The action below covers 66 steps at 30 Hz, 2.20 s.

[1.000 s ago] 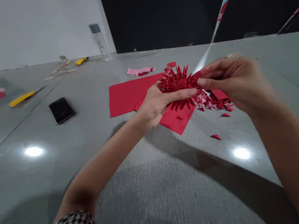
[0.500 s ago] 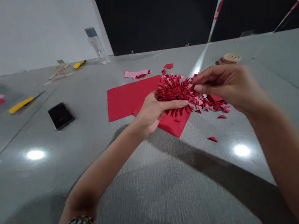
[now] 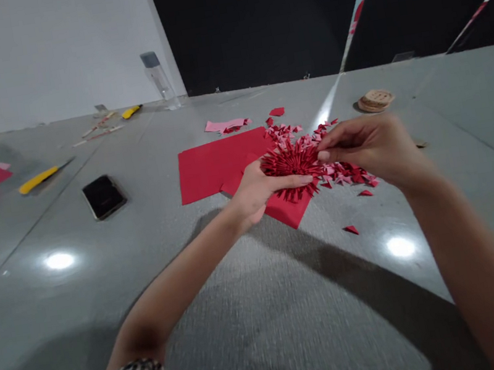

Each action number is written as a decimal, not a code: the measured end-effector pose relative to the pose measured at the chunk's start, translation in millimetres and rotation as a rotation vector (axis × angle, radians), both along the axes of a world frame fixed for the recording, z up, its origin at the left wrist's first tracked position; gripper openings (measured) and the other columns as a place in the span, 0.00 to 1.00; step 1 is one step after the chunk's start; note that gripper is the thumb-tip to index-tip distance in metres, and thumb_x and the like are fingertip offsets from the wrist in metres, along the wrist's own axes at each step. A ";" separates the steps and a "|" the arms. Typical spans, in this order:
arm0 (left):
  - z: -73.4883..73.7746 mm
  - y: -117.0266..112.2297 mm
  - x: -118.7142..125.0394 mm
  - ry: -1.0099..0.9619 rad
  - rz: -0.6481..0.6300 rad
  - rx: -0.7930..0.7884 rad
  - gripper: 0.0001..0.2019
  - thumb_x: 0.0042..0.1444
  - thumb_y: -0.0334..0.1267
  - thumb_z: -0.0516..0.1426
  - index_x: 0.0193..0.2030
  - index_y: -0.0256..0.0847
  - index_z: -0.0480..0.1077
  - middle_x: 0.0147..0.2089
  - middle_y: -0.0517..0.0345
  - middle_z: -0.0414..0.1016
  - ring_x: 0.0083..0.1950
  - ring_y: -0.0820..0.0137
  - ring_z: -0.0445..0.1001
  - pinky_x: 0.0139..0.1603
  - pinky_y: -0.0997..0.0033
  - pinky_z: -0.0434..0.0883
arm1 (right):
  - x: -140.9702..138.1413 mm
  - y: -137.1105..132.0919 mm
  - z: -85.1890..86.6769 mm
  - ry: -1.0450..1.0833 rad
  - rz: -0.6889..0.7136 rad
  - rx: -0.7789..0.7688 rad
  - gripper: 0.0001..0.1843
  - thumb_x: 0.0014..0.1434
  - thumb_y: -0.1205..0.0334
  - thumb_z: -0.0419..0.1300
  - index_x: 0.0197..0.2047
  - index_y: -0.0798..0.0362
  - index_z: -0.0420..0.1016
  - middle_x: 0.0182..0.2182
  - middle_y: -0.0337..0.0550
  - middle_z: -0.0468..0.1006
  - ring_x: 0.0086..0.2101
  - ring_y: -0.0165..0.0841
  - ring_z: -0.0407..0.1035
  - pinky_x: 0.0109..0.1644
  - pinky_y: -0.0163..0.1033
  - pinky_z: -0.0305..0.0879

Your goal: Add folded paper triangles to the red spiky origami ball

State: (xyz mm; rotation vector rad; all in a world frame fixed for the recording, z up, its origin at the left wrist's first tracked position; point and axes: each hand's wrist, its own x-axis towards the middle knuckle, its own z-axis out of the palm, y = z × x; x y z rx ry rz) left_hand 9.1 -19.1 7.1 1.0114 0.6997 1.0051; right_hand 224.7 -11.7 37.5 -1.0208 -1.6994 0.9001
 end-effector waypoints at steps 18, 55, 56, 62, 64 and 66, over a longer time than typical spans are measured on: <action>6.4 -17.3 2.5 0.038 -0.054 0.033 0.19 0.40 0.31 0.74 0.42 0.39 0.81 0.44 0.53 0.85 0.46 0.63 0.82 0.58 0.57 0.75 | 1.2 -6.2 5.9 -0.140 0.070 0.147 0.04 0.57 0.66 0.66 0.30 0.54 0.78 0.27 0.41 0.78 0.29 0.28 0.70 0.35 0.38 0.68; 3.7 3.5 -7.5 -0.044 -0.005 0.106 0.23 0.48 0.42 0.75 0.49 0.40 0.78 0.55 0.47 0.83 0.58 0.57 0.80 0.64 0.55 0.74 | -14.3 -5.5 -34.0 0.173 0.078 -0.121 0.33 0.48 0.37 0.77 0.49 0.48 0.75 0.38 0.41 0.83 0.38 0.33 0.78 0.46 0.43 0.79; 5.5 4.6 -8.5 -0.038 -0.032 0.094 0.24 0.46 0.40 0.75 0.50 0.40 0.78 0.55 0.47 0.83 0.57 0.56 0.80 0.63 0.54 0.74 | -15.8 -6.7 -35.5 0.179 0.088 -0.141 0.34 0.45 0.40 0.79 0.48 0.48 0.75 0.40 0.42 0.83 0.39 0.34 0.78 0.48 0.45 0.79; 4.0 10.3 -9.8 -0.006 0.024 0.078 0.28 0.42 0.36 0.76 0.51 0.41 0.78 0.54 0.48 0.82 0.58 0.56 0.79 0.64 0.50 0.74 | -24.8 -10.8 -46.3 0.283 0.026 -0.215 0.36 0.36 0.49 0.84 0.44 0.49 0.74 0.41 0.42 0.83 0.43 0.36 0.79 0.60 0.50 0.77; 0.7 11.5 -8.4 -0.015 0.053 0.073 0.28 0.42 0.37 0.76 0.51 0.41 0.78 0.55 0.49 0.82 0.59 0.57 0.79 0.65 0.51 0.73 | -26.0 -11.0 -49.0 0.288 -0.013 -0.211 0.36 0.36 0.49 0.84 0.44 0.50 0.74 0.42 0.43 0.83 0.44 0.36 0.79 0.60 0.49 0.76; -2.1 12.6 -7.5 -0.025 0.084 0.068 0.27 0.41 0.38 0.77 0.50 0.42 0.79 0.54 0.50 0.83 0.59 0.58 0.79 0.66 0.51 0.72 | -26.1 -10.7 -49.7 0.264 -0.046 -0.177 0.35 0.39 0.46 0.83 0.44 0.50 0.75 0.42 0.44 0.83 0.44 0.36 0.78 0.58 0.48 0.77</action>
